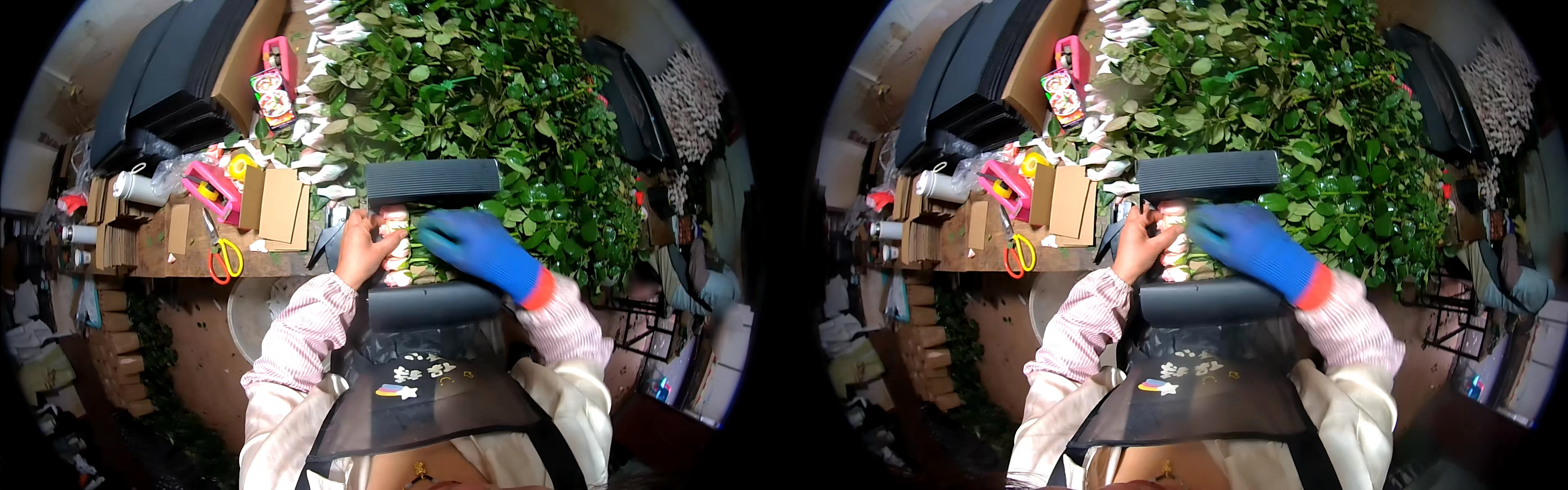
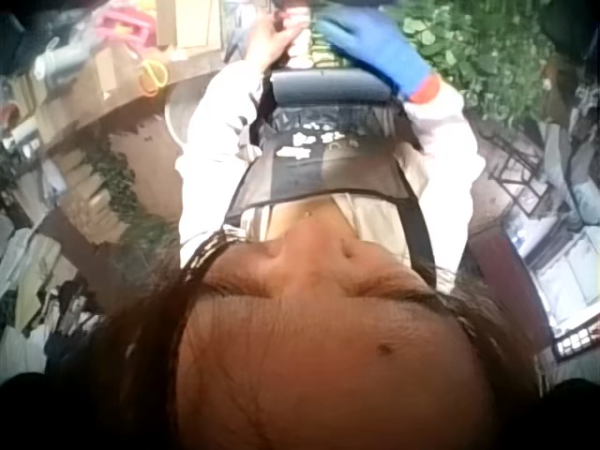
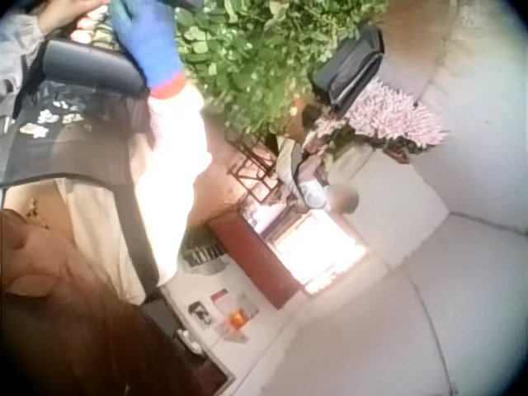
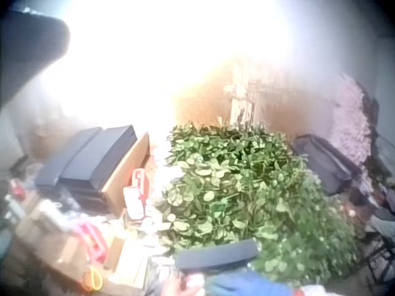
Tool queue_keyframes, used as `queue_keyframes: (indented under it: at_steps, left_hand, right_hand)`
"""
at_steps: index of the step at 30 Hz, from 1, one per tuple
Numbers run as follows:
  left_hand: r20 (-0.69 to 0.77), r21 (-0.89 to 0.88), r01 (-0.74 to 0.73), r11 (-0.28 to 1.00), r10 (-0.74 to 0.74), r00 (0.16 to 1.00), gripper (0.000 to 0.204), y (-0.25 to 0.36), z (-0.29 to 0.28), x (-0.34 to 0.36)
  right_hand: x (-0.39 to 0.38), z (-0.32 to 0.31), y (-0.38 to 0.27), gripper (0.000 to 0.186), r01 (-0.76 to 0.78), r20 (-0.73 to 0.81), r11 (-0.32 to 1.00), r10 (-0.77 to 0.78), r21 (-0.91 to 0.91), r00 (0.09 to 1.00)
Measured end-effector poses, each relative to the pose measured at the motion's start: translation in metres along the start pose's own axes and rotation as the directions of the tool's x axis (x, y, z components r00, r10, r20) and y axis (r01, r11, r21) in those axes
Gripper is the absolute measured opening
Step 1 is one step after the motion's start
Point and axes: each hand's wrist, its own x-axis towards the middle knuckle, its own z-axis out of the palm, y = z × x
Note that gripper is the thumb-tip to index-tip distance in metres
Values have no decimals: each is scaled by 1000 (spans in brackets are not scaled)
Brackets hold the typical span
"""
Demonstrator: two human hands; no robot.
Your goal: The person arranges artificial flowers and greenery into black rectangular trays. They place white and pink flower buds and green leaves into the trays, then cover them with cardboard and clear plastic sheets.
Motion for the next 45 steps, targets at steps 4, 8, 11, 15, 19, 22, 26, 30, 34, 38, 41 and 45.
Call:
queue_keyframes:
  at_steps: [4, 8, 11, 15, 19, 22, 26, 30, 34, 38, 41, 45]
  left_hand:
    - [-67, -31, -41, 999, 39, 997, 45, -4, 10, -1]
    - [-84, 31, -160, 987, 162, 983, 50, -15, 9, 11]
    - [-76, 48, -93, 995, 96, 992, 51, -18, 6, 8]
    - [-72, 31, -91, 995, 93, 993, 50, -11, 3, 5]
    - [51, -184, -248, 951, 261, 964, 20, 0, -7, 2]
    - [-49, -279, -129, 952, 120, 992, 21, -14, -7, 0]
    - [-132, 18, -3, 1000, 5, 991, 17, -7, -35, -13]
    - [172, 316, -618, 720, 598, 783, 26, 49, -41, -24]
    - [422, 400, -714, 575, 576, 700, 76, 52, -12, -7]
    - [429, 432, -694, 576, 546, 720, 78, 45, -6, -7]
    - [448, 433, -698, 571, 535, 716, 79, 45, -4, -5]
    - [443, 412, -695, 590, 537, 718, 82, 35, -8, -6]
  right_hand:
    - [-99, -81, -12, 24, -501, 391, 847, 406, 179, 826]
    - [-194, -14, 10, 37, -300, 358, 950, 310, -84, 881]
    - [-196, -24, -5, 44, -460, 534, 848, 269, 263, 801]
    - [-181, -56, -7, 61, -201, 207, -131, 33, 971, 978]
    - [-101, -49, -20, 51, 46, -115, 593, 79, 804, 990]
    - [-40, -29, 2, 42, 65, 24, 991, -68, 119, 997]
    - [-19, 8, 30, 49, -120, 78, 949, 148, -292, 986]
    - [-24, 21, 33, 54, -167, 61, 914, 203, -370, 977]
    - [-18, 16, 37, 51, -71, 83, 952, 100, -299, 992]
    - [-15, -2, 26, 34, 99, 361, 958, 5, -268, 933]
    - [-17, 29, 28, 28, 199, 390, 936, -74, -291, 918]
    - [29, 12, -5, 27, 219, 634, 951, -32, -219, 773]
